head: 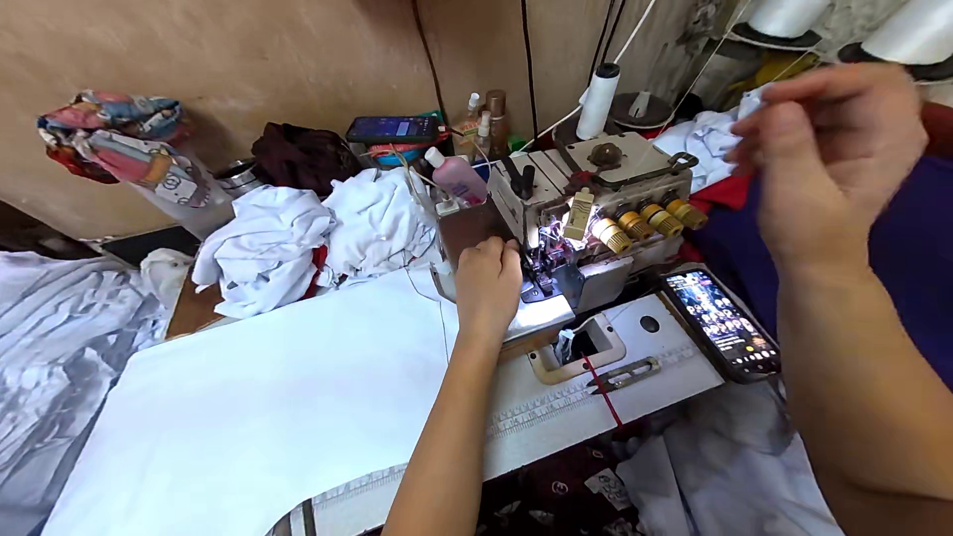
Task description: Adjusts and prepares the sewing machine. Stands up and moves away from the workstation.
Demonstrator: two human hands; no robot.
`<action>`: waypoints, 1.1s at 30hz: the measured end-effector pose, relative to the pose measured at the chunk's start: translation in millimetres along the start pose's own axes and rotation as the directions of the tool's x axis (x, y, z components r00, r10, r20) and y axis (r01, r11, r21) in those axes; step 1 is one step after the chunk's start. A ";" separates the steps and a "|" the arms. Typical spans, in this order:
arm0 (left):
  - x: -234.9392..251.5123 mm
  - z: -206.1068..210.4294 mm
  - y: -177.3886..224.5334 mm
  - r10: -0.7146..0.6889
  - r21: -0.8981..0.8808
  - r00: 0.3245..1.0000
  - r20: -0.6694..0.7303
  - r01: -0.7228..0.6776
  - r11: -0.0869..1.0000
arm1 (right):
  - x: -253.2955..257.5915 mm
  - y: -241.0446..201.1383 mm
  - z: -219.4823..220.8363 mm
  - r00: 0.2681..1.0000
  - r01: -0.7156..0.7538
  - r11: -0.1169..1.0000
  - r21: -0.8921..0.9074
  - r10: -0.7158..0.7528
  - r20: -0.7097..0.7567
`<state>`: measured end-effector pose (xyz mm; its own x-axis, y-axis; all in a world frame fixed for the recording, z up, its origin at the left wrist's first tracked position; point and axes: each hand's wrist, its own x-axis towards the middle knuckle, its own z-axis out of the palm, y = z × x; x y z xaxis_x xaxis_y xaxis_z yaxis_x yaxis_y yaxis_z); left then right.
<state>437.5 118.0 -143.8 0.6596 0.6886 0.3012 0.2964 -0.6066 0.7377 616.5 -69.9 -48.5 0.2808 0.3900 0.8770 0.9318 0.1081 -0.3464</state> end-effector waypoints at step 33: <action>-0.9 2.1 0.2 0.081 0.105 0.996 0.047 -0.086 0.991 | 69.6 -6.8 110.4 0.687 -0.276 0.937 0.215 0.036 0.726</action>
<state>438.4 116.5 -145.2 0.7132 0.6176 0.3316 0.3095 -0.7018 0.6417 604.4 57.5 -21.8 0.0596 0.9355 0.3482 0.7460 0.1900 -0.6382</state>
